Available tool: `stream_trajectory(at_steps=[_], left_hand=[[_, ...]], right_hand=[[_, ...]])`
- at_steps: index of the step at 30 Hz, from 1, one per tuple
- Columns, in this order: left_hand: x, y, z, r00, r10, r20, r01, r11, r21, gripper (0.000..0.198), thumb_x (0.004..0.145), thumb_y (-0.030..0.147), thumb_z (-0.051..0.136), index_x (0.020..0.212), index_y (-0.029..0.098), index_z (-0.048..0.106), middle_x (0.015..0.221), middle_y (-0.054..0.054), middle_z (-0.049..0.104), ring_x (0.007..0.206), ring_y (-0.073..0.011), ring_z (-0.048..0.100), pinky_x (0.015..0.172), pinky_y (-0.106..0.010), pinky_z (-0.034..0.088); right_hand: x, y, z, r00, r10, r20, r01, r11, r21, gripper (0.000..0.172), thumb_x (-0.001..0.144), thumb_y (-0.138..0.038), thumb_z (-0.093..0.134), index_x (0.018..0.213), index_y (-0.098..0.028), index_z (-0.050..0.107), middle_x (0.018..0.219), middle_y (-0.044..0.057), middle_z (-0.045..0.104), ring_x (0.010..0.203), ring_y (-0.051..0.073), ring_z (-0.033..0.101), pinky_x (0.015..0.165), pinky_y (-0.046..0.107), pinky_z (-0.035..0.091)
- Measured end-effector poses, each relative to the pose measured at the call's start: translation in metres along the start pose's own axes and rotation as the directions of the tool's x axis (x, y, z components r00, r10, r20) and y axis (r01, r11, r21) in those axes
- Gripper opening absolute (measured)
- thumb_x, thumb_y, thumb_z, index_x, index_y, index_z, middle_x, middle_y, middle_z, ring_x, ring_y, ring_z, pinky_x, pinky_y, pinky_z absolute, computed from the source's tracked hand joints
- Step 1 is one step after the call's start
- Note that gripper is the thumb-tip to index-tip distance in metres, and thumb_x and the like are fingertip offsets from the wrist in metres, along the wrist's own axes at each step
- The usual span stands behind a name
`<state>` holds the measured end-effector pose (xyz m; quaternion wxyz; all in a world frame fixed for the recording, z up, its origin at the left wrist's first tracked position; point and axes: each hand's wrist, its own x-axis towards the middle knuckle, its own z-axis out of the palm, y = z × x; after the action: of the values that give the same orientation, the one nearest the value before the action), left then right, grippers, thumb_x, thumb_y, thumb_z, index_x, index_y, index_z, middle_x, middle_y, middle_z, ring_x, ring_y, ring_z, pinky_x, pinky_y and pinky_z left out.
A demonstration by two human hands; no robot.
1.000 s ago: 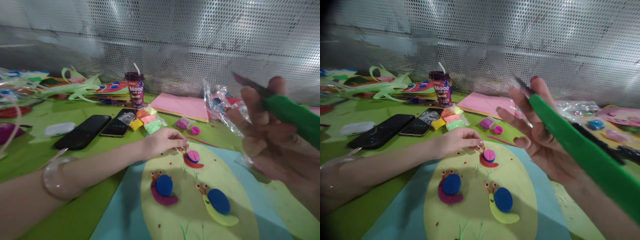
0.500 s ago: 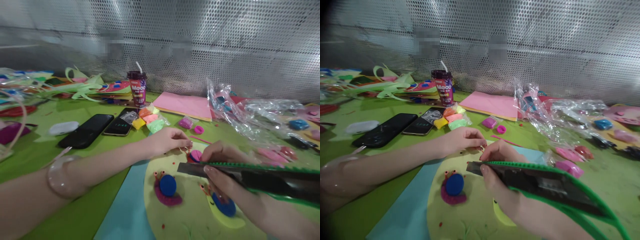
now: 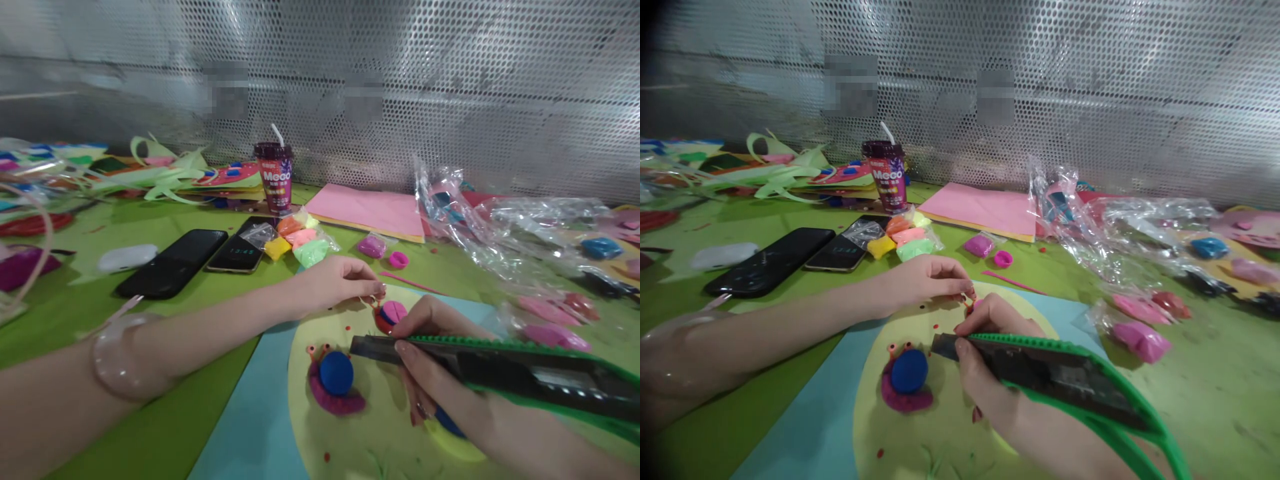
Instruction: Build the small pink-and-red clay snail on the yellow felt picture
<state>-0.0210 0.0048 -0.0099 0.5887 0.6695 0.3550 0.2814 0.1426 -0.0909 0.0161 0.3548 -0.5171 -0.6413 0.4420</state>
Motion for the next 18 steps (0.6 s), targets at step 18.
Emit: stream_trajectory(at_steps=[18], left_hand=[[0.001, 0.001, 0.001, 1.0, -0.01, 0.008, 0.01, 0.999, -0.053, 0.019, 0.077, 0.034, 0.063, 0.08, 0.015, 0.063, 0.086, -0.004, 0.067, 0.075, -0.0103, 0.06, 0.069, -0.021, 0.047]], right_hand=[[-0.001, -0.003, -0.003, 1.0, -0.015, -0.002, 0.014, 0.991, -0.135, 0.009, 0.08, -0.033, 0.045, 0.075, -0.026, 0.045, 0.044, -0.006, 0.047, 0.036, 0.012, 0.051, 0.035, 0.019, 0.038]])
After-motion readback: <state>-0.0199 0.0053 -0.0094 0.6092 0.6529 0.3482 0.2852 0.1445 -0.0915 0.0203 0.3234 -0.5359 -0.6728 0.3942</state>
